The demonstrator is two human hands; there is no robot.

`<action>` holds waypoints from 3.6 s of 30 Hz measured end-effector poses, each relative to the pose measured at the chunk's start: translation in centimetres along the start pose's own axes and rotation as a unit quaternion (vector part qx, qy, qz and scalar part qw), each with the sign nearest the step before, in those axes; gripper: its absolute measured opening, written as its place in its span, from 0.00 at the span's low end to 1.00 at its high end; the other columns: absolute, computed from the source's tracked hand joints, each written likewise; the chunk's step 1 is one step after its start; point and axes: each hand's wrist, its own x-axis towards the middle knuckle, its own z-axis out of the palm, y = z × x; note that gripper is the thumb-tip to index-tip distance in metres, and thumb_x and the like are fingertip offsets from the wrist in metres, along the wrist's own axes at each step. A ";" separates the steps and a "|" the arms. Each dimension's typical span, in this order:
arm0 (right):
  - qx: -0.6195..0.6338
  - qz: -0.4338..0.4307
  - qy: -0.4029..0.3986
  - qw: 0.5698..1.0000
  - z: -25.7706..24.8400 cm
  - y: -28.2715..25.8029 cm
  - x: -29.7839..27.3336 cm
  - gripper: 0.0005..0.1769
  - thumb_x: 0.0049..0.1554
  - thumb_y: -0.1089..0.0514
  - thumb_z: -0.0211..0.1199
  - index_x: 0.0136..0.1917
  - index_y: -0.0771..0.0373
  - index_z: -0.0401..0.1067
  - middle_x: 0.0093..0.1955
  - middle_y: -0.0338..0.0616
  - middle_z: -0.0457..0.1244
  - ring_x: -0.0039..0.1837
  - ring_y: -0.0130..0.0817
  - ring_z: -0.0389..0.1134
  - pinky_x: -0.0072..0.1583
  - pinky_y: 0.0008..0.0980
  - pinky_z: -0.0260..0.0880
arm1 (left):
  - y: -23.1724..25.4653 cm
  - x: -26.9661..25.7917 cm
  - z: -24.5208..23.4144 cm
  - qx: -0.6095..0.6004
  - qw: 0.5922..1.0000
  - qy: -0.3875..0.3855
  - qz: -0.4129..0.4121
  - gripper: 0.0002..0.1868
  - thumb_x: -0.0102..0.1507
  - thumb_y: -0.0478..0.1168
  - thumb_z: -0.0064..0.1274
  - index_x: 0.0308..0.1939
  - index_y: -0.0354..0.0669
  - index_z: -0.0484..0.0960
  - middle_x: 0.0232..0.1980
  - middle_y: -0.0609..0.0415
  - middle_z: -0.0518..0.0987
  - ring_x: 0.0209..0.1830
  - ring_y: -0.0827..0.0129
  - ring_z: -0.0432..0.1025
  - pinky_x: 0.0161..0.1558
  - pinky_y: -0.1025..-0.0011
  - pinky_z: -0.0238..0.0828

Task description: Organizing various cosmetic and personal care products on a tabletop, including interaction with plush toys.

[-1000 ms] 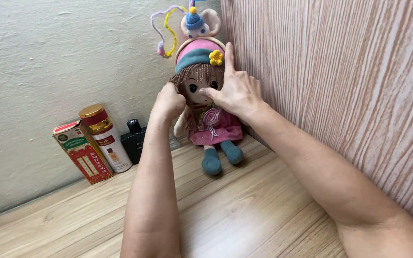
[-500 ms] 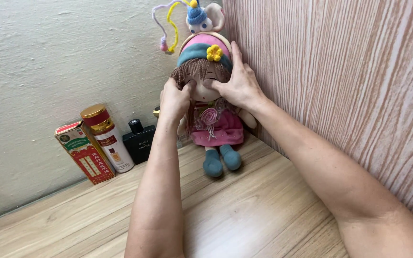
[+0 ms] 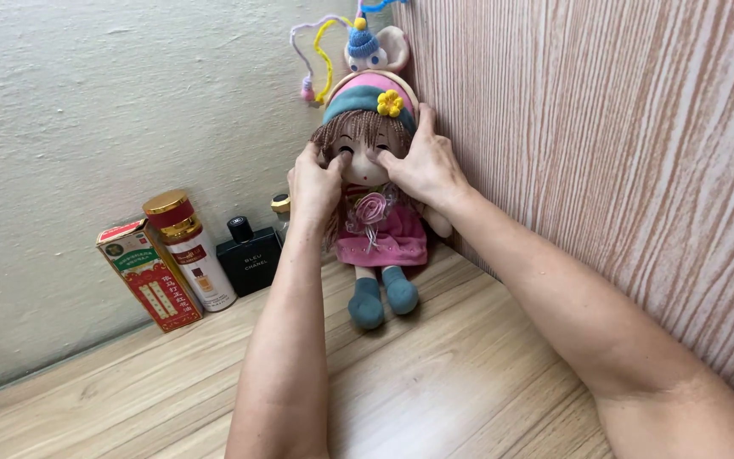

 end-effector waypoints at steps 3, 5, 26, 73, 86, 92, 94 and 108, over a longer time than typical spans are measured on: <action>-0.095 0.031 -0.036 0.994 -2.0 -2.3 -1.4 0.66 0.52 0.37 0.69 0.85 0.63 0.30 0.62 0.74 0.65 0.63 0.66 0.69 0.67 0.53 0.69 | -0.2 0.7 -1.2 0.010 0.999 -0.038 0.001 0.24 0.58 0.46 0.64 0.56 0.44 0.82 0.47 0.42 0.85 0.50 0.51 0.80 0.52 0.59 0.74; -0.136 -0.010 -0.018 0.991 -2.1 -1.8 -0.6 0.61 0.53 0.38 0.70 0.83 0.60 0.36 0.62 0.71 0.63 0.61 0.65 0.69 0.63 0.56 0.70 | 0.5 1.1 -2.7 0.057 0.995 -0.078 -0.018 0.23 0.58 0.48 0.65 0.54 0.45 0.84 0.47 0.43 0.85 0.50 0.53 0.80 0.53 0.59 0.74; -0.121 -0.019 -0.557 0.821 0.8 -3.7 -4.7 0.16 0.50 0.52 0.70 0.49 0.63 0.81 0.43 0.43 0.74 0.45 0.31 0.76 0.45 0.35 0.81 | 1.5 -4.1 -3.8 0.203 0.842 -0.490 -0.098 0.10 0.63 0.30 0.49 0.38 0.38 0.88 0.36 0.49 0.87 0.29 0.66 0.83 0.29 0.68 0.80; 0.012 -0.380 -0.414 0.827 18.6 -48.6 -32.3 0.19 0.59 0.48 0.63 0.59 0.57 0.77 0.47 0.51 0.73 0.45 0.42 0.77 0.51 0.39 0.77 | -3.8 -32.2 -55.9 0.458 0.889 0.000 0.003 0.12 0.67 0.50 0.53 0.43 0.47 0.81 0.38 0.51 0.83 0.34 0.53 0.80 0.33 0.53 0.75; 0.194 -0.257 -0.380 0.867 23.3 -52.7 -34.4 0.28 0.58 0.52 0.66 0.68 0.60 0.65 0.52 0.48 0.72 0.44 0.34 0.75 0.42 0.34 0.76 | -4.0 -31.5 -63.2 0.481 0.856 0.176 0.072 0.19 0.61 0.43 0.64 0.49 0.38 0.75 0.49 0.48 0.73 0.46 0.59 0.79 0.33 0.64 0.79; 0.331 -0.155 -0.473 0.802 26.7 -50.9 -33.9 0.15 0.61 0.56 0.63 0.58 0.64 0.70 0.44 0.43 0.70 0.37 0.24 0.72 0.34 0.26 0.73 | -4.6 -29.5 -64.1 0.482 0.853 0.186 0.070 0.25 0.59 0.42 0.65 0.57 0.40 0.75 0.57 0.47 0.69 0.50 0.55 0.78 0.36 0.59 0.78; 0.359 -0.148 -0.480 0.786 26.8 -50.5 -33.3 0.12 0.62 0.56 0.62 0.56 0.65 0.70 0.42 0.43 0.69 0.37 0.24 0.72 0.34 0.26 0.72 | -4.8 -28.7 -63.7 0.482 0.856 0.174 0.068 0.24 0.59 0.42 0.65 0.57 0.42 0.76 0.58 0.47 0.69 0.51 0.55 0.78 0.36 0.57 0.78; 0.352 -0.186 -0.428 0.811 24.9 -42.0 -22.8 0.07 0.64 0.62 0.60 0.56 0.63 0.69 0.39 0.42 0.69 0.36 0.23 0.71 0.37 0.25 0.76 | -5.7 -21.8 -53.9 0.402 0.909 0.113 0.015 0.35 0.59 0.43 0.66 0.66 0.48 0.65 0.68 0.44 0.62 0.49 0.45 0.78 0.39 0.51 0.78</action>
